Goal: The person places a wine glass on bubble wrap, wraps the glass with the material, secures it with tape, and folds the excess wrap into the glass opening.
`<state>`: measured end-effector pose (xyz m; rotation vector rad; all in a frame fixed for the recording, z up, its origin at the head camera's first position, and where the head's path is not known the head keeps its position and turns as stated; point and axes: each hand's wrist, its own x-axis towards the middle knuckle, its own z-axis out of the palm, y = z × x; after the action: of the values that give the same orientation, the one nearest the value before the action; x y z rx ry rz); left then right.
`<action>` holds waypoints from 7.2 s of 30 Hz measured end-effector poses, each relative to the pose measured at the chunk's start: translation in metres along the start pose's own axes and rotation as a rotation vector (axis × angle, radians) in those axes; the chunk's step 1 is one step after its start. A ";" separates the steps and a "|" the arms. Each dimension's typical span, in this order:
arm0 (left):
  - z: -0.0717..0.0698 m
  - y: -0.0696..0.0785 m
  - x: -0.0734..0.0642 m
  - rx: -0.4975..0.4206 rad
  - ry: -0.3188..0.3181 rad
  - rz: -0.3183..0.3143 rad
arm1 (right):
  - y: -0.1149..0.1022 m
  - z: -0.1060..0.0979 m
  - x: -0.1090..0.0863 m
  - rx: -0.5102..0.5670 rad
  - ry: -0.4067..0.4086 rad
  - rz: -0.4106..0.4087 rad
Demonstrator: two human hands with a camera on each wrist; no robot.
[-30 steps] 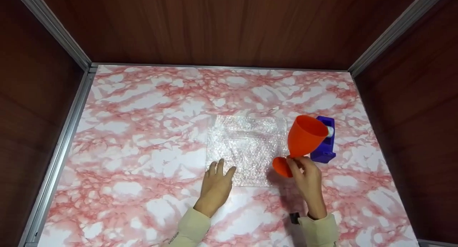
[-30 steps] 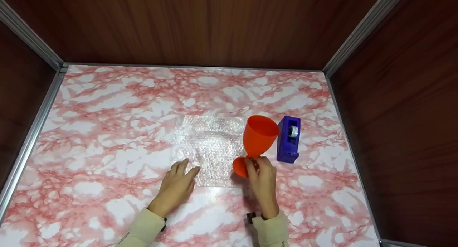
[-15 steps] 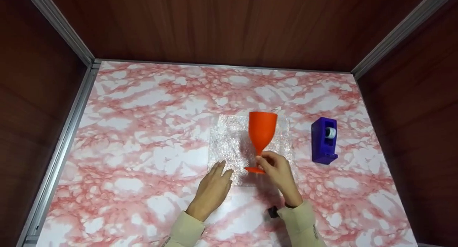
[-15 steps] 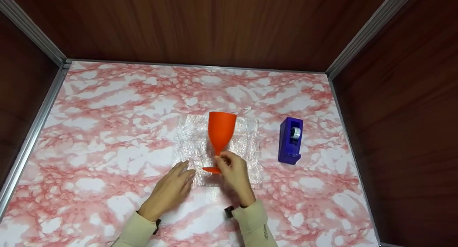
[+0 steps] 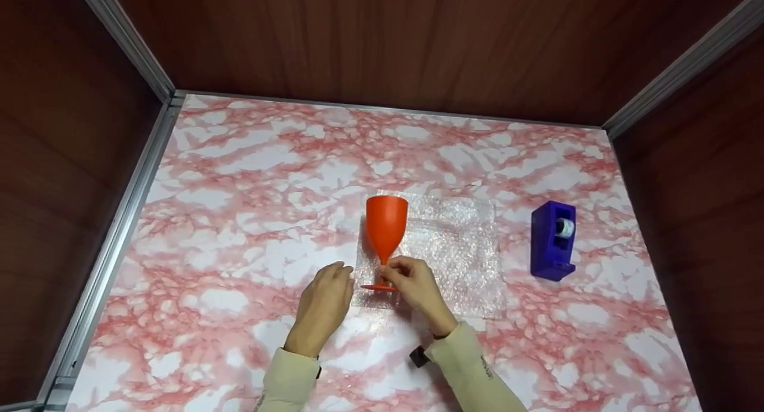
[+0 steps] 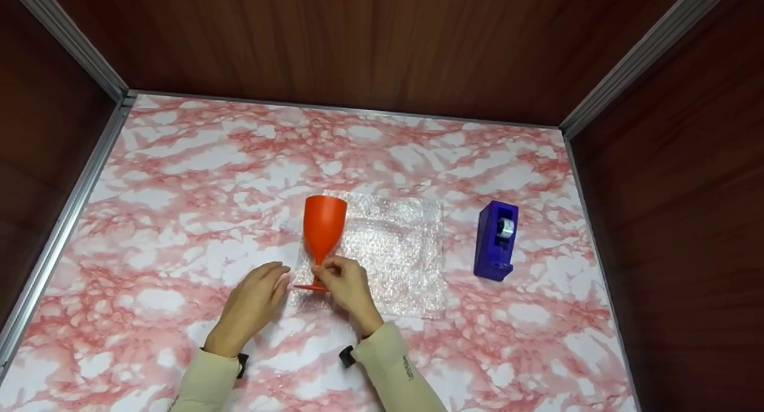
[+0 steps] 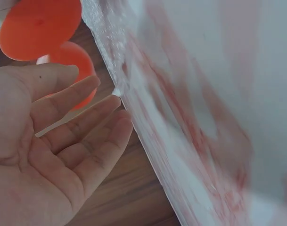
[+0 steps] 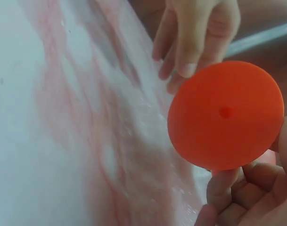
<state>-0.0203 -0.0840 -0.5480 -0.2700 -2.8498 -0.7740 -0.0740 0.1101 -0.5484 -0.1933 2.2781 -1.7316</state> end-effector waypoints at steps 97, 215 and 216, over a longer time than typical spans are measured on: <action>0.025 0.022 0.086 -0.485 -0.020 -0.161 | 0.024 -0.042 0.005 -0.368 0.129 -0.450; 0.038 0.036 0.092 -0.429 0.024 0.025 | 0.031 -0.055 -0.005 -0.335 0.073 -0.408; 0.038 0.037 0.092 -0.430 0.009 0.017 | 0.031 -0.056 -0.005 -0.345 0.089 -0.418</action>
<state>-0.1059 -0.0217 -0.5423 -0.3437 -2.6387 -1.3759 -0.0839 0.1715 -0.5635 -0.7194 2.7420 -1.5228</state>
